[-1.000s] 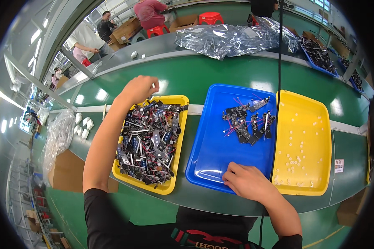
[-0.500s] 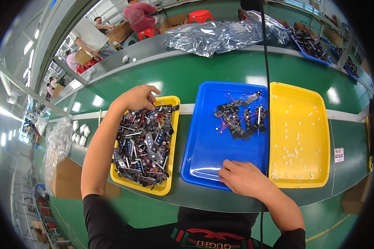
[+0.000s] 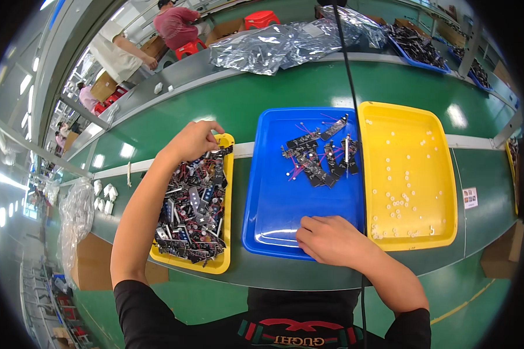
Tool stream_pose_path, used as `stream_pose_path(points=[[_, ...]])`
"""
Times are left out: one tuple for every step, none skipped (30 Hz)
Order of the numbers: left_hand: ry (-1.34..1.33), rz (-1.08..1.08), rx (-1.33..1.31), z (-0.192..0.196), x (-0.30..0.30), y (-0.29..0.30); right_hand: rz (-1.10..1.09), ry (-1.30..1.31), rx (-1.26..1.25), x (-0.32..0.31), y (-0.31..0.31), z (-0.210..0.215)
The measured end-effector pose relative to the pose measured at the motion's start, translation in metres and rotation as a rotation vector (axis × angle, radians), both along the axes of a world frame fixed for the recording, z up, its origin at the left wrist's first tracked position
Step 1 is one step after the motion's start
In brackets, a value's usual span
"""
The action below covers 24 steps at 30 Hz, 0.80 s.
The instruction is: The person picks up small white plastic components from a yellow tray and attaches them to circuit boards taken from a blue tray. The person handles the boards and components by hand, placing the assembled units into a yellow bin to the left.
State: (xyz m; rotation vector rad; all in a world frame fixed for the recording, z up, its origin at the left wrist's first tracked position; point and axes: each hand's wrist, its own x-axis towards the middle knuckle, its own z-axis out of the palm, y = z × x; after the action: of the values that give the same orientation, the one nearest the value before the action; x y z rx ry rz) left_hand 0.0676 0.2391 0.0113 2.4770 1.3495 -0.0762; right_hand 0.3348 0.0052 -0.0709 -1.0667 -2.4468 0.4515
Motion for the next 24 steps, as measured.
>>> stream_pose_path(points=[[0.01, -0.016, 0.017, -0.006, -0.001, 0.002, -0.011, 0.022, 0.016, 0.002, 0.0, 0.002], [0.017, -0.033, 0.028, -0.014, -0.001, 0.003, -0.04, 0.073, 0.02, 0.005, 0.001, 0.005], [0.034, -0.03, 0.03, -0.016, -0.001, 0.003, -0.069, 0.124, 0.024, 0.009, 0.004, 0.011], [0.019, -0.028, 0.002, -0.019, 0.0, 0.005, -0.106, 0.169, 0.024, 0.015, 0.006, 0.015], [0.012, -0.018, -0.025, -0.018, -0.003, 0.006, -0.137, 0.262, 0.039, 0.021, 0.008, 0.016], [0.005, -0.006, -0.052, -0.015, -0.004, 0.004, -0.168, 0.355, 0.054, 0.027, 0.011, 0.018], [-0.001, 0.0, -0.06, -0.009, 0.001, 0.0, -0.247, 0.372, 0.031, 0.034, 0.011, 0.023], [0.001, 0.013, -0.055, 0.002, 0.004, -0.005, -0.285, 0.397, 0.019, 0.04, 0.013, 0.025], [-0.035, 0.02, -0.032, 0.004, 0.002, -0.009, -0.32, 0.422, 0.007, 0.046, 0.015, 0.025], [-0.011, -0.015, 0.047, 0.009, 0.007, -0.018, -0.353, 0.448, 0.001, 0.049, 0.016, 0.026], [0.01, -0.053, 0.133, 0.017, 0.017, -0.029, -0.372, 0.428, 0.016, 0.053, 0.017, 0.027], [0.031, -0.089, 0.219, 0.024, 0.026, -0.042, -0.377, 0.397, 0.055, 0.054, 0.017, 0.026], [0.085, -0.158, 0.307, 0.03, 0.039, -0.061, -0.381, 0.366, 0.094, 0.055, 0.018, 0.023], [0.134, -0.23, 0.392, 0.03, 0.056, -0.081, -0.39, 0.33, 0.129, 0.056, 0.018, 0.02], [0.106, -0.245, 0.355, 0.027, 0.07, -0.103, -0.399, 0.29, 0.149, 0.057, 0.018, 0.018], [0.083, -0.252, 0.32, 0.024, 0.084, -0.126, -0.401, 0.254, 0.17, 0.056, 0.018, 0.017], [0.026, -0.308, 0.323, 0.013, 0.097, -0.141, -0.403, 0.218, 0.193, 0.054, 0.018, 0.016], [-0.044, -0.302, 0.27, 0.007, 0.111, -0.156, -0.41, 0.226, 0.191, 0.051, 0.019, 0.016], [-0.178, -0.306, 0.31, -0.008, 0.119, -0.166, -0.393, 0.249, 0.197, 0.048, 0.019, 0.018], [-0.244, -0.364, 0.337, -0.023, 0.129, -0.167, -0.384, 0.265, 0.213, 0.046, 0.02, 0.021], [-0.352, -0.419, 0.456, -0.046, 0.137, -0.163, -0.392, 0.285, 0.235, 0.043, 0.021, 0.022], [-0.381, -0.401, 0.514, -0.061, 0.143, -0.163, -0.405, 0.295, 0.251, 0.044, 0.021, 0.021], [-0.345, -0.386, 0.501, -0.072, 0.146, -0.161, -0.413, 0.309, 0.262, 0.043, 0.022, 0.021], [-0.351, -0.374, 0.476, -0.079, 0.149, -0.156, -0.434, 0.308, 0.252, 0.044, 0.021, 0.023]])
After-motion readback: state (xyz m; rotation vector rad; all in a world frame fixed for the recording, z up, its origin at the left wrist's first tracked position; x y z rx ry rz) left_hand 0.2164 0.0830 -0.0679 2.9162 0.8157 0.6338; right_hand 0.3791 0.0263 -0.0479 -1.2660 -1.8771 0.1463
